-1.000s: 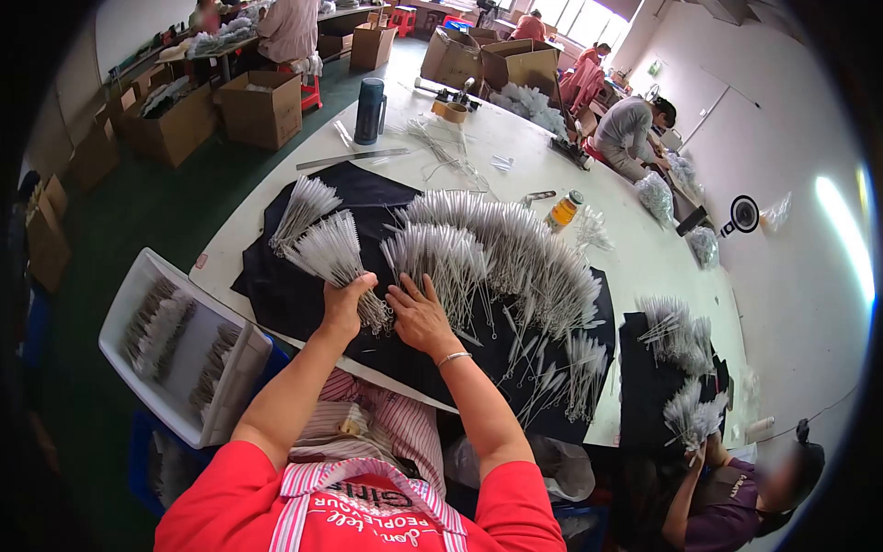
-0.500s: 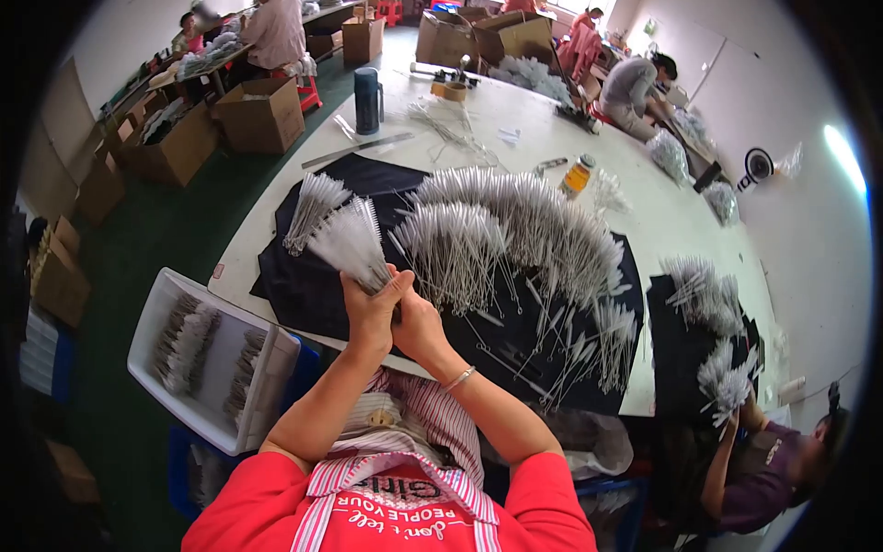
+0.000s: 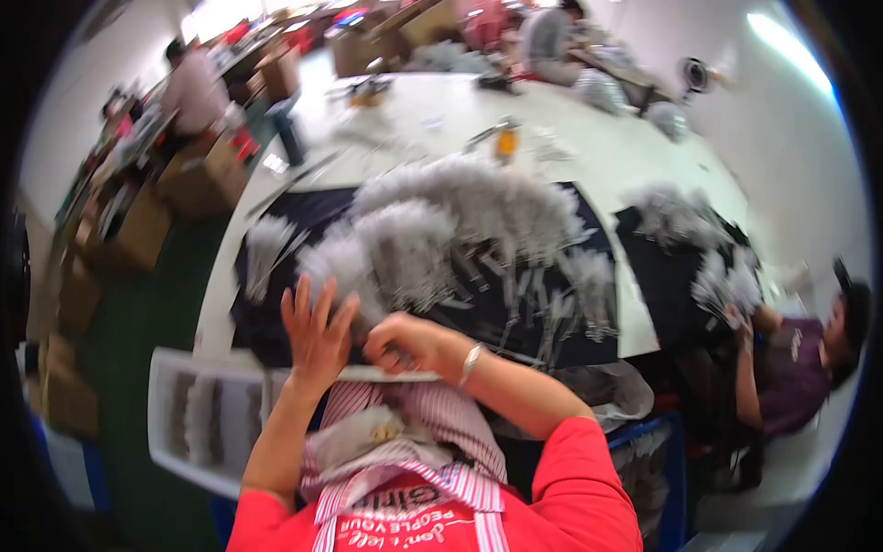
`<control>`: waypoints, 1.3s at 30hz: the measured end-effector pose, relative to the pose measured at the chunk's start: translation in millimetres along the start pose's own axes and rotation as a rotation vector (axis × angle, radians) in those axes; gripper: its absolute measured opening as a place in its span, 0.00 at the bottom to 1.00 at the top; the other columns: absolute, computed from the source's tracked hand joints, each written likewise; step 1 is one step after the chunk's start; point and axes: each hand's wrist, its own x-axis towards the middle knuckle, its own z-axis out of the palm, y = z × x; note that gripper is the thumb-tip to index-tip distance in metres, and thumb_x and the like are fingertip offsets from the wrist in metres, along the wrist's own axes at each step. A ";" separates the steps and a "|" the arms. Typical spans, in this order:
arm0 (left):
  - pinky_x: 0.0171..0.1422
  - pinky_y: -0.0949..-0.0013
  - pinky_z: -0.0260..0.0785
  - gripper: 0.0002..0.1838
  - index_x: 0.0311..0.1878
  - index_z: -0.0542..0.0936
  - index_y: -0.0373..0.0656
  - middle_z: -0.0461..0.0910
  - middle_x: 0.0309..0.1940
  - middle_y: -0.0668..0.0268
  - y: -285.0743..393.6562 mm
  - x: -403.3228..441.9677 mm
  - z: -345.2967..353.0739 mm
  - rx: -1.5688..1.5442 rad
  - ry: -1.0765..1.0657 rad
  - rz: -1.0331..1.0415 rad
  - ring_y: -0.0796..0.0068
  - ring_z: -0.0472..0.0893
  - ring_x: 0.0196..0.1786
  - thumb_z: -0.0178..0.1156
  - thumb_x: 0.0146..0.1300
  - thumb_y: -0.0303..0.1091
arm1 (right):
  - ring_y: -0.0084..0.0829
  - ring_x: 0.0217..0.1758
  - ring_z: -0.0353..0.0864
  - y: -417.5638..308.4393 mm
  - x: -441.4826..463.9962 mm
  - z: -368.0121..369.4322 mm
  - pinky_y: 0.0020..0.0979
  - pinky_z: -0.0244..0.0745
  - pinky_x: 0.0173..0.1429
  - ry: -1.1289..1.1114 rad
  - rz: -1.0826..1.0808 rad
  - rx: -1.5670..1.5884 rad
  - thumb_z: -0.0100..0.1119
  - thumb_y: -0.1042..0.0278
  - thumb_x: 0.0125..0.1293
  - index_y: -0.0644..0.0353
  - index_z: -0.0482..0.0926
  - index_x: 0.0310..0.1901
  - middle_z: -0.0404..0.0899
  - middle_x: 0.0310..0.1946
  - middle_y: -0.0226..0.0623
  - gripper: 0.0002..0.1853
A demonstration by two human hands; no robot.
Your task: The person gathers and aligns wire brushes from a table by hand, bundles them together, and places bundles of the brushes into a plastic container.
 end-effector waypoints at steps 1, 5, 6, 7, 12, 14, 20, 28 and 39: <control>0.69 0.42 0.41 0.23 0.55 0.74 0.52 0.65 0.62 0.62 -3.6 0.3 2.3 0.051 -0.063 0.136 0.47 0.55 0.69 0.58 0.52 0.31 | 0.18 0.15 0.61 -2.4 -8.3 15.3 0.21 0.53 0.17 -0.045 0.075 0.163 0.53 0.75 0.52 0.58 0.68 0.19 0.63 0.15 0.27 0.07; 0.64 0.53 0.57 0.10 0.41 0.78 0.47 0.78 0.39 0.67 -5.1 0.4 22.7 -0.265 -0.001 0.345 0.66 0.77 0.50 0.54 0.55 0.34 | 0.22 0.13 0.69 11.8 0.8 29.0 0.20 0.62 0.14 -0.023 0.269 0.168 0.56 0.60 0.55 0.56 0.70 0.21 0.70 0.14 0.29 0.12; 0.58 0.56 0.64 0.08 0.36 0.77 0.47 0.77 0.33 0.66 -5.5 4.1 24.6 -0.367 -0.010 0.303 0.65 0.79 0.42 0.57 0.52 0.35 | 0.25 0.13 0.74 3.1 -3.4 37.3 0.21 0.68 0.14 -0.005 0.245 0.140 0.54 0.53 0.59 0.58 0.72 0.22 0.74 0.14 0.33 0.17; 0.52 0.56 0.66 0.10 0.34 0.75 0.45 0.76 0.30 0.63 -4.8 7.9 22.2 -0.407 -0.008 0.272 0.62 0.78 0.38 0.61 0.47 0.33 | 0.28 0.14 0.76 -10.9 -10.9 46.4 0.22 0.70 0.15 -0.041 0.274 -0.002 0.49 0.42 0.61 0.62 0.75 0.26 0.76 0.16 0.38 0.26; 0.49 0.63 0.66 0.08 0.39 0.71 0.39 0.74 0.36 0.66 -13.3 12.4 24.4 -0.875 0.056 -0.355 0.69 0.75 0.40 0.58 0.56 0.23 | 0.39 0.21 0.78 -79.7 -26.9 76.3 0.38 0.75 0.30 0.766 -0.859 -1.586 0.40 0.34 0.63 0.70 0.76 0.28 0.75 0.18 0.43 0.37; 0.49 0.63 0.66 0.09 0.40 0.71 0.39 0.74 0.37 0.66 -16.3 10.7 31.3 -0.878 0.080 -0.344 0.70 0.75 0.41 0.58 0.57 0.23 | 0.45 0.40 0.76 -93.1 -29.3 113.6 0.42 0.69 0.44 0.767 -1.117 -1.506 0.50 0.39 0.58 0.68 0.75 0.40 0.75 0.29 0.44 0.31; 0.54 0.66 0.64 0.13 0.48 0.69 0.39 0.72 0.44 0.67 -15.8 0.2 67.3 -0.889 0.250 -0.435 0.73 0.72 0.47 0.55 0.60 0.24 | 0.48 0.64 0.61 -59.5 89.1 82.2 0.47 0.44 0.70 0.588 -1.241 -1.851 0.51 0.41 0.57 0.71 0.74 0.48 0.73 0.49 0.51 0.34; 0.64 0.71 0.57 0.19 0.63 0.58 0.42 0.63 0.55 0.65 -78.3 -13.9 114.7 -1.423 0.111 -0.464 0.76 0.65 0.59 0.37 0.71 0.31 | 0.40 0.51 0.73 -63.8 143.4 61.0 0.43 0.54 0.65 0.533 -0.531 -1.880 0.49 0.41 0.57 0.57 0.84 0.29 0.82 0.35 0.39 0.25; 0.62 0.68 0.58 0.17 0.55 0.67 0.41 0.70 0.52 0.66 -144.0 -43.2 174.8 -2.263 0.627 -0.746 0.77 0.68 0.56 0.44 0.69 0.41 | 0.40 0.48 0.79 -68.9 104.9 71.7 0.42 0.61 0.61 0.491 -0.387 -1.867 0.42 0.33 0.59 0.55 0.84 0.38 0.82 0.40 0.41 0.32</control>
